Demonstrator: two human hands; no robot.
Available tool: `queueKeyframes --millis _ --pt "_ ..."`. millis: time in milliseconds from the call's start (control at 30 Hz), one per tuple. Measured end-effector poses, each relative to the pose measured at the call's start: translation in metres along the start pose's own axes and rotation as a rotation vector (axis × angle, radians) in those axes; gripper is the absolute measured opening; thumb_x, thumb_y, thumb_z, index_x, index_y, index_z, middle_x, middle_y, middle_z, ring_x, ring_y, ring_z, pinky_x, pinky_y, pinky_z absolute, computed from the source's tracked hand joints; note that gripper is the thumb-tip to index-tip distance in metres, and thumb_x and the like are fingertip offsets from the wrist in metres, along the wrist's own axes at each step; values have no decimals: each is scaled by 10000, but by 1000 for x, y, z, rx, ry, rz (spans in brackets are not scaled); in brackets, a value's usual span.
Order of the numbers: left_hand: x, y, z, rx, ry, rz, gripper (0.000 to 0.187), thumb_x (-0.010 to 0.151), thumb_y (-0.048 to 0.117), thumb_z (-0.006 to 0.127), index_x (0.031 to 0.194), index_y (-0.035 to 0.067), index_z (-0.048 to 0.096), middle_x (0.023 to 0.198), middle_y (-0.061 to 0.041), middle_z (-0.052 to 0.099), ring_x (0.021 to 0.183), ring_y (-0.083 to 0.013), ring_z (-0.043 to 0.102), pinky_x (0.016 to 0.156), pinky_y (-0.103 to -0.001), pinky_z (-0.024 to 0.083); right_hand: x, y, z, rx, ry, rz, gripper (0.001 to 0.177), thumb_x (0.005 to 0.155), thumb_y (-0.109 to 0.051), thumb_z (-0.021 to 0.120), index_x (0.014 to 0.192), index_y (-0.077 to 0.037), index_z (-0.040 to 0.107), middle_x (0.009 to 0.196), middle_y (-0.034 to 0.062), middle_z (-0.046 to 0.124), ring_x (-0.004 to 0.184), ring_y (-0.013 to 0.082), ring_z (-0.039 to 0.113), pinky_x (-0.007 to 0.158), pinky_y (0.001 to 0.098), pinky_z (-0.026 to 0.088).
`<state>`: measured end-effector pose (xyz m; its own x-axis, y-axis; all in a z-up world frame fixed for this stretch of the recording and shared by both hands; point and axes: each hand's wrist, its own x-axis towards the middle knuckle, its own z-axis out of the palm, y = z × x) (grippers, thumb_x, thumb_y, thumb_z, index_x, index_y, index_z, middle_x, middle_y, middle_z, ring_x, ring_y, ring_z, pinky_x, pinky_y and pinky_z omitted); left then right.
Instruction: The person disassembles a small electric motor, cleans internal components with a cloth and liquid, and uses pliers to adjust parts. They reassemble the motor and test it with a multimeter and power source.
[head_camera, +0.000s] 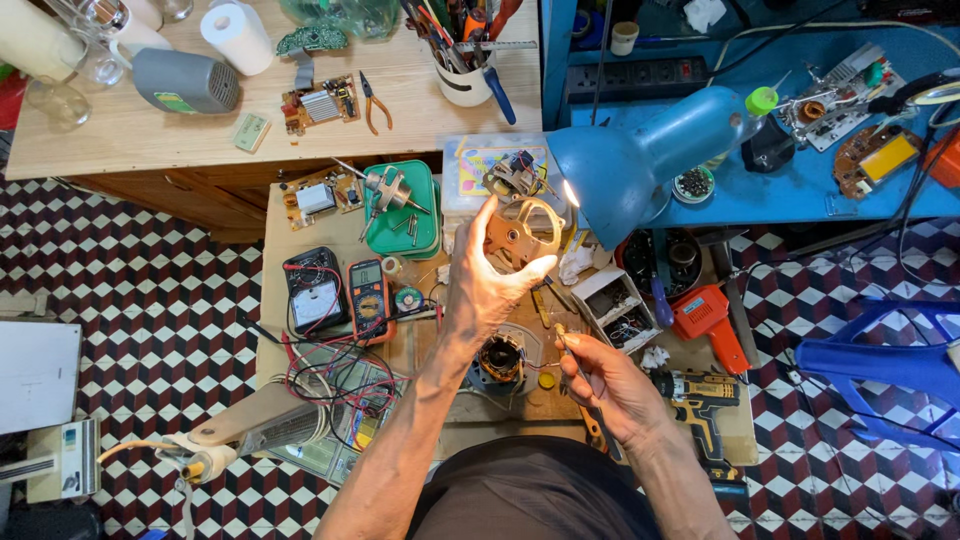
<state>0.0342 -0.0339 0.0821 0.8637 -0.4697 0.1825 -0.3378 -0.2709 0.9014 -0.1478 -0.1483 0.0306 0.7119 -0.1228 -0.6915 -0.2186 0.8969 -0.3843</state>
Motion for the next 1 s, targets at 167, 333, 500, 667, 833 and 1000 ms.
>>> queueKeyframes --millis 167,333,500,667,833,1000 --pt "4 4 -5 187 -25 141 979 720 310 907 1508 2 413 1270 -169 611 1173 -319 614 1042 -427 505 1 2 1 -39 10 8 168 949 -128 662 1005 30 669 697 75 646 484 103 521 427 191 416" --pt "11 10 -5 250 -27 291 849 722 271 901 1425 16 499 1269 -175 614 1181 -346 611 1046 -433 510 1 2 2 -42 0 22 191 942 -146 662 1001 35 684 690 70 642 466 107 522 417 187 412" --pt "13 23 -5 182 -99 223 806 736 254 876 1407 17 497 1267 -195 534 1159 -330 611 1008 -422 543 -1 4 -2 -4 -15 10 152 964 -127 658 1000 21 655 713 80 647 478 105 537 421 184 420" --pt "13 30 0 130 -90 177 883 662 239 878 1411 36 456 1230 -194 497 1122 -330 604 975 -416 556 -4 6 -5 -49 -65 17 187 968 -162 639 1013 18 661 707 62 638 460 101 537 394 178 422" --pt "16 28 6 -33 1 259 981 703 290 911 1492 21 393 1207 -159 584 1128 -310 629 1023 -419 535 -5 7 -3 -49 -75 46 165 972 -181 624 1037 -29 639 735 51 635 483 105 545 388 189 401" --pt "19 28 9 -15 65 304 1002 701 376 947 1462 8 409 1229 -142 676 1173 -309 633 1062 -439 498 -3 6 0 -162 -48 57 184 962 -218 646 1035 -49 646 747 30 635 478 84 519 363 199 369"
